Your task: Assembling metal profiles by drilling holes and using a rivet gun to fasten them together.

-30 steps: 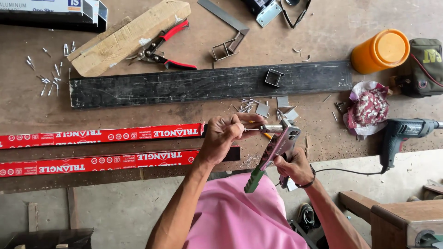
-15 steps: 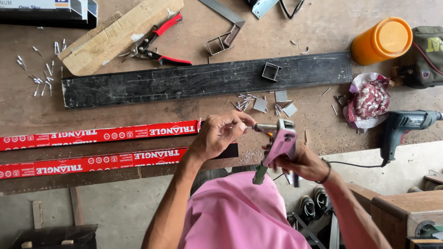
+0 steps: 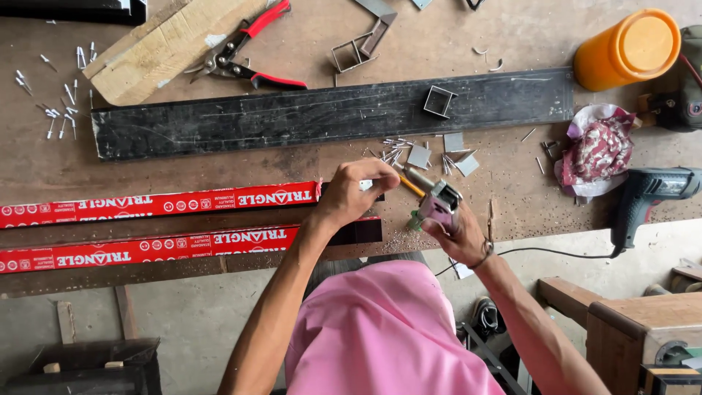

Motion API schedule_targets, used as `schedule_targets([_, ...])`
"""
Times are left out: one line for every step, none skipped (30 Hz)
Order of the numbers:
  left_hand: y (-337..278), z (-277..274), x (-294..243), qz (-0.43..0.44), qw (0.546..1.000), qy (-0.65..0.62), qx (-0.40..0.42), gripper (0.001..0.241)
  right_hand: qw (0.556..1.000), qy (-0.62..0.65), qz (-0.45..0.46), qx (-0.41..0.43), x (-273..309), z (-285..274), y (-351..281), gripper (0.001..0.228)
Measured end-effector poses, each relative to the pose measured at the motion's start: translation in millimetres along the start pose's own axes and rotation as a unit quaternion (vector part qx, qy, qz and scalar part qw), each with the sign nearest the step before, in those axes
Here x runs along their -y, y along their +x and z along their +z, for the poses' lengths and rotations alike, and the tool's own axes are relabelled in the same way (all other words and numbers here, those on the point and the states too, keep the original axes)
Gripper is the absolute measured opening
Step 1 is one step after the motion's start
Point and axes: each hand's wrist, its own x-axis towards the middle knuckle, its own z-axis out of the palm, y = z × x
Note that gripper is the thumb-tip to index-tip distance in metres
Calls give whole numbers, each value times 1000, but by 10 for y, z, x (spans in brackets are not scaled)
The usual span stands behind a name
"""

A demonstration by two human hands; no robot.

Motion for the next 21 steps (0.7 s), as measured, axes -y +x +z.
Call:
schedule_targets([-75, -25, 81, 4, 1000, 16, -16, 19, 998, 18, 53, 21, 35, -23, 5, 23])
schedule_targets([-130, -54, 166, 9, 999, 31, -32, 36, 993, 36, 106, 41, 61, -51, 23, 24])
schedule_targets([-205, -138, 265, 11, 999, 31, -30, 36, 993, 34, 107, 39, 87, -76, 45, 24])
schedule_targets([-296, -203, 365, -13, 995, 103, 1, 56, 978, 61, 187, 72, 121, -111, 48, 27])
schedule_targets([-393, -276, 472, -36, 983, 175, 31, 76, 955, 87, 265, 104, 156, -136, 55, 32])
schedule_targets([-459, -248, 604, -37, 984, 172, 31, 76, 954, 86, 267, 106, 222, -150, 97, 32])
schedule_targets([-530, -225, 737, -42, 977, 207, 37, 73, 943, 71, 293, 138, 292, -157, 143, 33])
schedule_targets([-585, -213, 874, -44, 968, 243, 44, 71, 932, 56, 317, 168, 357, -158, 199, 35])
schedule_targets([-573, -232, 880, -44, 969, 241, 44, 71, 931, 54, 318, 169, 278, -105, 190, 35])
schedule_targets([-572, -235, 884, -29, 969, 244, 33, 64, 926, 66, 323, 187, 202, -62, 171, 32])
schedule_targets([-572, -240, 891, -14, 968, 248, 21, 58, 919, 77, 327, 205, 126, -16, 152, 28])
schedule_targets([-575, -250, 899, -18, 969, 246, 19, 58, 918, 78, 328, 209, 129, -2, 150, 28])
schedule_targets([-576, -257, 907, -12, 970, 243, 12, 54, 913, 69, 331, 227, 130, 9, 148, 32])
schedule_targets([-564, -255, 915, -3, 971, 239, 7, 49, 909, 60, 336, 241, 137, 11, 133, 36])
schedule_targets([-590, -258, 948, -5, 972, 236, 7, 49, 907, 60, 338, 243, 132, 50, 134, 36])
schedule_targets([-593, -253, 986, 0, 969, 246, 6, 48, 901, 51, 351, 251, 119, 78, 133, 33])
schedule_targets([-594, -246, 1021, 6, 967, 256, 4, 47, 894, 42, 364, 259, 105, 101, 132, 30])
schedule_targets([-590, -243, 1036, 5, 967, 254, 5, 47, 893, 42, 365, 259, 158, 99, 176, 30])
schedule_targets([-586, -241, 1049, 9, 966, 260, 4, 46, 892, 33, 369, 261, 211, 96, 220, 26])
schedule_targets([-582, -242, 1065, 13, 964, 266, 3, 46, 890, 24, 371, 263, 261, 98, 267, 23])
schedule_targets([-579, -241, 1058, 12, 964, 265, 4, 46, 889, 24, 373, 263, 291, 113, 290, 23])
